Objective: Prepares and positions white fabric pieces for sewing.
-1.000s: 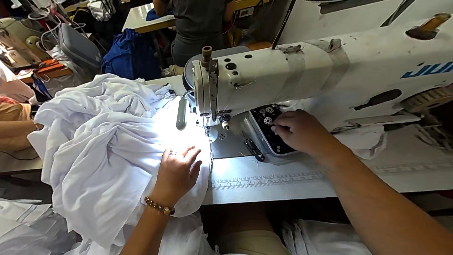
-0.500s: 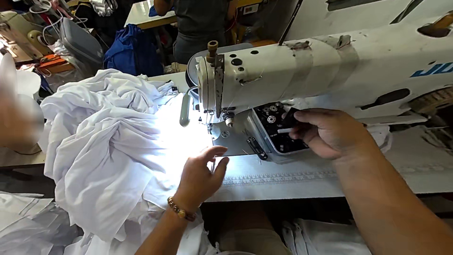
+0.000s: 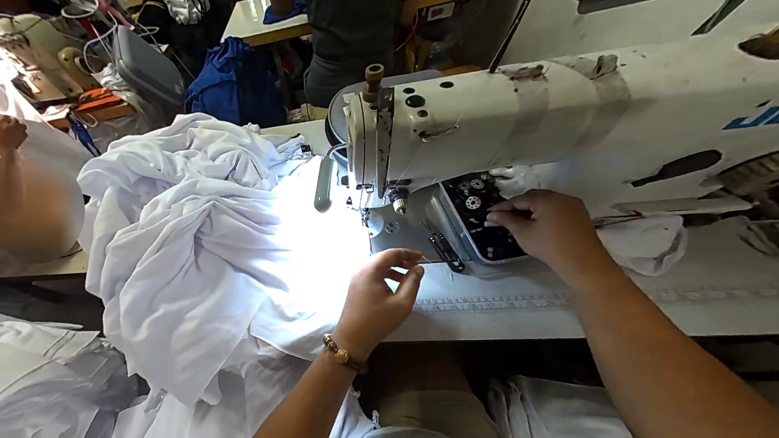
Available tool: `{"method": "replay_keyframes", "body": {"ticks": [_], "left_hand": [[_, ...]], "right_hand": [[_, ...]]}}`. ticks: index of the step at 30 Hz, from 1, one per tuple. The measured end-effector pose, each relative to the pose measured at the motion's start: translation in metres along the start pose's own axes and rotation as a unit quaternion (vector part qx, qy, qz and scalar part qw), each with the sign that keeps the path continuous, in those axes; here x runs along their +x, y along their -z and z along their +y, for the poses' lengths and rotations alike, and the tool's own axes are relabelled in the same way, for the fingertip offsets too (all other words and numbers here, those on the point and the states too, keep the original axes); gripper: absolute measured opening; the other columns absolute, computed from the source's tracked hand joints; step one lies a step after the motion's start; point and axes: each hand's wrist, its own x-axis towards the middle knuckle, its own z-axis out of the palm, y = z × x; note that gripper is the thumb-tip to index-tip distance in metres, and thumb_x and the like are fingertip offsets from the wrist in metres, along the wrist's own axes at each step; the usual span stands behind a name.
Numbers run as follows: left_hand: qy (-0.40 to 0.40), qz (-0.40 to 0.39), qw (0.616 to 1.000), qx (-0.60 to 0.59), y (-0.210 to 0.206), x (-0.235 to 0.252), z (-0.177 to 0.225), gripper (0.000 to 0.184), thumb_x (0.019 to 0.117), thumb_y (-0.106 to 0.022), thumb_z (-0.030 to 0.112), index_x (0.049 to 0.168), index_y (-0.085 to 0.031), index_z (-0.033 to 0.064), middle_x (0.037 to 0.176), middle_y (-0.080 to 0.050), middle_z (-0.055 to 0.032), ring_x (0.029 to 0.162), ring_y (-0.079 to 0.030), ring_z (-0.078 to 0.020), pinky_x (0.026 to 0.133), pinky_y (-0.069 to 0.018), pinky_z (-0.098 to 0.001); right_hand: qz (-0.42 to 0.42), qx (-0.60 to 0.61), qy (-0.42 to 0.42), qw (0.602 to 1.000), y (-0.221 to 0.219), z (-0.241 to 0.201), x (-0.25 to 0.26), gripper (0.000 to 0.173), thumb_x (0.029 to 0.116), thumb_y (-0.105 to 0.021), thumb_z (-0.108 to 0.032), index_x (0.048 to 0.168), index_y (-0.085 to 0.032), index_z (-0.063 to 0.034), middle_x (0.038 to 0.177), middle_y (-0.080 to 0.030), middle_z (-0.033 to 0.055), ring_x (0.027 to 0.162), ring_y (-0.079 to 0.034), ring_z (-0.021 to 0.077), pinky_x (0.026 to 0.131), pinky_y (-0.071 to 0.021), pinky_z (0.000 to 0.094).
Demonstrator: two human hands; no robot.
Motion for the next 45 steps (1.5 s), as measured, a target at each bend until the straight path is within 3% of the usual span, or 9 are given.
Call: {"method": "replay_keyframes", "body": {"ticks": [8, 15, 22, 27, 32, 38, 41, 44, 45], "left_hand": [[0.028, -0.006, 0.999, -0.026, 0.003, 0.0, -0.001, 0.022, 0.1012, -0.061, 0.013, 0.12, -0.069, 0.0048, 0.11, -0.072, -0.0046, 0.085, -0.069, -0.0079, 0.074, -0.0586, -0.0255], [0.022, -0.008, 0.999, -0.03, 0.002, -0.003, -0.006, 0.022, 0.1011, -0.06, 0.013, 0.12, -0.069, 0.0043, 0.11, -0.072, -0.0046, 0.086, -0.069, -0.0073, 0.075, -0.0589, -0.0244], [0.024, 0.009, 1.0, -0.019, 0.004, -0.009, -0.003, 0.021, 0.1016, -0.06, 0.012, 0.119, -0.069, 0.0056, 0.11, -0.072, -0.0046, 0.082, -0.069, -0.0086, 0.069, -0.0587, -0.025], [0.029, 0.009, 0.999, -0.026, 0.004, -0.009, -0.004, 0.021, 0.1017, -0.06, 0.012, 0.12, -0.069, 0.0052, 0.109, -0.073, -0.0048, 0.082, -0.07, -0.0088, 0.07, -0.0589, -0.025], [0.03, 0.005, 0.999, -0.034, 0.002, -0.009, -0.005, 0.021, 0.102, -0.06, 0.012, 0.12, -0.069, 0.0045, 0.109, -0.072, -0.0053, 0.083, -0.07, -0.0092, 0.07, -0.0593, -0.0257], [0.035, 0.007, 0.999, -0.032, 0.006, -0.013, -0.005, 0.022, 0.1021, -0.059, 0.013, 0.12, -0.069, 0.0049, 0.11, -0.073, -0.0051, 0.083, -0.07, -0.0086, 0.07, -0.0588, -0.0253], [0.029, 0.014, 0.999, -0.039, 0.007, -0.014, -0.004, 0.022, 0.102, -0.059, 0.012, 0.12, -0.069, 0.0046, 0.11, -0.072, -0.0052, 0.083, -0.069, -0.009, 0.071, -0.0591, -0.0257], [0.013, 0.029, 0.997, -0.069, 0.001, -0.012, -0.001, 0.022, 0.1023, -0.059, 0.011, 0.12, -0.068, 0.0019, 0.109, -0.072, -0.0071, 0.085, -0.069, -0.0096, 0.074, -0.059, -0.0263], [0.011, 0.029, 0.996, -0.082, -0.002, -0.012, 0.001, 0.025, 0.1023, -0.058, 0.012, 0.123, -0.067, 0.0014, 0.111, -0.072, -0.0082, 0.088, -0.069, -0.0107, 0.076, -0.0585, -0.0278]], "right_hand": [[-0.013, 0.084, -0.089, 0.992, 0.006, 0.007, 0.0, 0.021, 0.1041, -0.061, -0.014, 0.105, -0.071, 0.0037, 0.093, -0.068, 0.0209, 0.082, -0.063, 0.0298, 0.078, -0.0498, 0.0537], [-0.08, -0.02, 0.044, 0.996, 0.002, 0.015, 0.007, 0.027, 0.0924, -0.073, -0.001, 0.119, -0.071, 0.0038, 0.12, -0.061, 0.03, 0.105, -0.061, 0.0461, 0.092, -0.0479, 0.0632], [-0.038, -0.066, 0.071, 0.995, -0.017, 0.011, 0.01, 0.011, 0.0966, -0.068, -0.005, 0.096, -0.075, 0.0035, 0.106, -0.066, 0.0293, 0.109, -0.059, 0.0511, 0.095, -0.0446, 0.0651], [-0.016, -0.037, 0.049, 0.998, -0.017, 0.01, 0.011, 0.015, 0.0991, -0.064, -0.005, 0.095, -0.073, 0.0064, 0.106, -0.066, 0.0301, 0.109, -0.059, 0.0496, 0.095, -0.0441, 0.0642], [-0.041, -0.083, 0.057, 0.994, -0.021, 0.007, 0.012, 0.021, 0.0926, -0.077, -0.018, 0.102, -0.076, 0.0, 0.112, -0.063, 0.0301, 0.114, -0.053, 0.0536, 0.091, -0.0408, 0.0704], [-0.024, -0.073, 0.036, 0.996, -0.022, 0.001, 0.014, 0.018, 0.0987, -0.066, -0.011, 0.098, -0.075, 0.0043, 0.111, -0.061, 0.035, 0.115, -0.052, 0.0579, 0.091, -0.038, 0.0745], [0.051, 0.031, 0.049, 0.997, -0.014, 0.001, 0.006, 0.021, 0.0991, -0.065, -0.012, 0.102, -0.073, 0.0073, 0.106, -0.063, 0.0318, 0.103, -0.06, 0.0454, 0.091, -0.0465, 0.0615], [0.098, 0.243, -0.035, 0.964, -0.003, -0.021, -0.016, 0.011, 0.0971, -0.067, -0.017, 0.1, -0.071, -0.0072, 0.093, -0.064, -0.0016, 0.078, -0.058, 0.0031, 0.073, -0.0507, 0.0218], [0.091, 0.337, -0.066, 0.935, -0.002, -0.033, -0.026, 0.005, 0.0973, -0.064, -0.014, 0.095, -0.069, -0.0149, 0.084, -0.065, -0.0104, 0.07, -0.059, -0.0022, 0.066, -0.0518, 0.0167]]}}
